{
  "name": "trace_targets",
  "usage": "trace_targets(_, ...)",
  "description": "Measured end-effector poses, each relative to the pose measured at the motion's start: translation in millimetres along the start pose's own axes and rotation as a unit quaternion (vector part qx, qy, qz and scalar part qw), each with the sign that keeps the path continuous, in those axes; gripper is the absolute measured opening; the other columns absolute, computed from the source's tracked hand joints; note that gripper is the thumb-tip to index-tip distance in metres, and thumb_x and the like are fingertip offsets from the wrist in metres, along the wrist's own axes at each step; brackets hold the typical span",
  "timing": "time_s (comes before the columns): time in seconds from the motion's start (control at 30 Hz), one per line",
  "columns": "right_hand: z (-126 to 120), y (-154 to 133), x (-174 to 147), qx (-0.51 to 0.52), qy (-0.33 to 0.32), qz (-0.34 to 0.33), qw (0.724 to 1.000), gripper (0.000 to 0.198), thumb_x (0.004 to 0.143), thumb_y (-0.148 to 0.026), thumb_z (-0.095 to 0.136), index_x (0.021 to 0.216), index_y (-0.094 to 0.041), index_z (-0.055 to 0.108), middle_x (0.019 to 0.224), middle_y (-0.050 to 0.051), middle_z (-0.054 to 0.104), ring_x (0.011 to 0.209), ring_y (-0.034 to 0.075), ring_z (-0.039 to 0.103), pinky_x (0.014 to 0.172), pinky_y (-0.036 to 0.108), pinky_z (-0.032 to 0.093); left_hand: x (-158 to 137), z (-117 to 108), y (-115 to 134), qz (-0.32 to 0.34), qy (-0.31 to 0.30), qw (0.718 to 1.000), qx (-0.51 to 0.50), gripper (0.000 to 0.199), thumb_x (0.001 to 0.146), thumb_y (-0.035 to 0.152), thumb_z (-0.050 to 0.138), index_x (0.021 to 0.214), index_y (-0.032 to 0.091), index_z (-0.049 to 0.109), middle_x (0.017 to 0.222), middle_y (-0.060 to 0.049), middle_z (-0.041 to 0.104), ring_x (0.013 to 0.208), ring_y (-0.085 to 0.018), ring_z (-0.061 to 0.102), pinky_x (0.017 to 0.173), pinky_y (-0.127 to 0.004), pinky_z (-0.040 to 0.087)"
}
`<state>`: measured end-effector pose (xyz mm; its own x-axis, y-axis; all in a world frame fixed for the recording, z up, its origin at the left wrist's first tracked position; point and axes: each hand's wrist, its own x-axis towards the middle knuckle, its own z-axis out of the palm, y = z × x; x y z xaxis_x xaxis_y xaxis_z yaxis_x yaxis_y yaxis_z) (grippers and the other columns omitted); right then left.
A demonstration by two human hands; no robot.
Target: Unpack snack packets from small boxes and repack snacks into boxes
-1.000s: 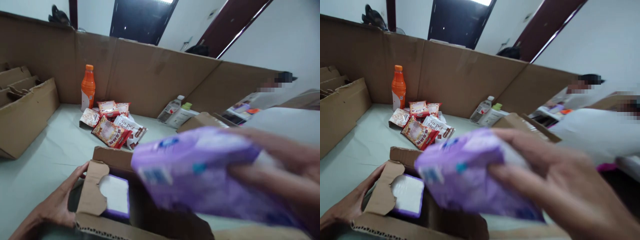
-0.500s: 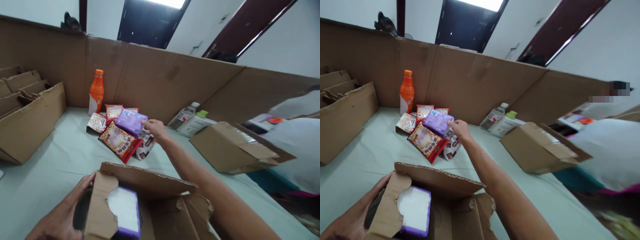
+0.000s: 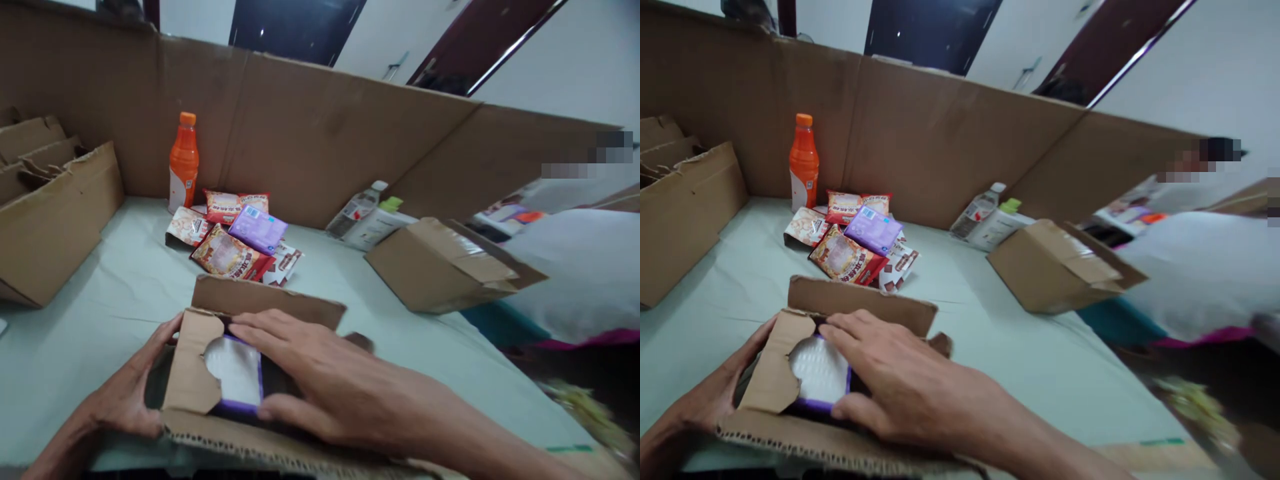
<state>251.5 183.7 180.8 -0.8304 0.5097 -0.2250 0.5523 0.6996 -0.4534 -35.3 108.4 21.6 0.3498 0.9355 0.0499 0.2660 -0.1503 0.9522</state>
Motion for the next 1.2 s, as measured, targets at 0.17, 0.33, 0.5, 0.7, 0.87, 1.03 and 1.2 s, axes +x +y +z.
trace_targets(0.17, 29.7, 0.8, 37.2, -0.043, -0.038, -0.018, 0.998, 0.084, 0.088, -0.039, 0.072, 0.161, -0.007, 0.043, 0.154, 0.025, 0.056, 0.138, 0.036, 0.056, 0.118, 0.051, 0.045, -1.3, -1.5, -4.2, -0.007, 0.0, 1.0, 0.014, 0.132, 0.065, 0.063, 0.083, 0.17, 0.028, 0.012, 0.175, -0.015, 0.026, 0.157, -0.051, 0.028, 0.127, -0.067, 0.028)
trace_targets(0.33, 24.2, -0.7, 23.5, -0.024, 0.014, -0.018, 0.999, 0.079, 0.083, -0.03, 0.067, 0.157, -0.008, 0.048, 0.142, 0.024, 0.065, 0.126, 0.037, 0.064, 0.109, 0.054, 0.052, -0.6, 6.0, 4.9, -0.008, 0.006, 1.0, -0.005, 0.131, 0.066, 0.064, 0.083, 0.17, 0.031, 0.009, 0.174, -0.013, 0.028, 0.156, -0.05, 0.031, 0.127, -0.068, 0.03)
trace_targets(0.5, -32.8, 19.4, -3.2, 0.11, 0.207, 0.03, 0.972, 0.068, 0.078, -0.047, 0.076, 0.14, -0.021, 0.066, 0.136, 0.015, 0.072, 0.118, 0.036, 0.071, 0.095, 0.049, 0.06, 0.3, 11.8, 5.3, 0.028, -0.003, 0.999, -0.021, 0.122, 0.074, 0.062, 0.078, 0.17, 0.031, 0.01, 0.176, -0.014, 0.022, 0.159, -0.048, 0.025, 0.127, -0.07, 0.027)
trace_targets(0.7, -84.9, 88.2, 67.3, 0.224, 0.483, 0.029, 0.846, 0.058, 0.074, -0.053, 0.081, 0.122, -0.023, 0.068, 0.113, 0.01, 0.077, 0.106, 0.034, 0.071, 0.093, 0.052, 0.059, -7.5, 19.6, -19.9, 0.046, 0.032, 0.998, -0.005, 0.129, 0.067, 0.042, 0.09, 0.169, 0.039, 0.012, 0.176, -0.011, 0.024, 0.157, -0.048, 0.029, 0.129, -0.07, 0.021)
trace_targets(0.87, -102.2, 162.4, 163.8, 0.049, 0.553, 0.06, 0.83, 0.063, 0.076, -0.043, 0.081, 0.132, -0.023, 0.063, 0.137, 0.015, 0.066, 0.128, 0.038, 0.058, 0.114, 0.059, 0.041, -12.3, 23.0, -42.2, 0.02, 0.006, 1.0, 0.022, 0.122, 0.077, 0.05, 0.087, 0.17, 0.041, 0.009, 0.178, -0.009, 0.02, 0.159, -0.049, 0.026, 0.129, -0.067, 0.025)
trace_targets(1.03, -87.2, 211.0, 216.4, -0.053, 0.393, 0.07, 0.915, 0.042, 0.081, -0.045, 0.08, 0.114, -0.019, 0.073, 0.127, 0.018, 0.071, 0.128, 0.038, 0.059, 0.111, 0.055, 0.041, -2.3, 20.7, -62.2, 0.058, 0.004, 0.998, 0.02, 0.096, 0.09, 0.062, 0.07, 0.168, 0.049, 0.014, 0.173, 0.0, 0.035, 0.157, -0.041, 0.034, 0.131, -0.058, 0.029)
trace_targets(1.2, -77.1, 214.6, 194.1, -0.002, 0.384, 0.084, 0.92, 0.028, 0.094, -0.042, 0.067, 0.105, -0.019, 0.076, 0.107, 0.013, 0.077, 0.11, 0.029, 0.068, 0.101, 0.048, 0.047, -10.3, 20.7, -48.5, 0.045, 0.007, 0.999, 0.018, 0.121, 0.076, 0.054, 0.086, 0.169, 0.047, 0.009, 0.177, -0.003, 0.023, 0.159, -0.048, 0.027, 0.13, -0.065, 0.026)
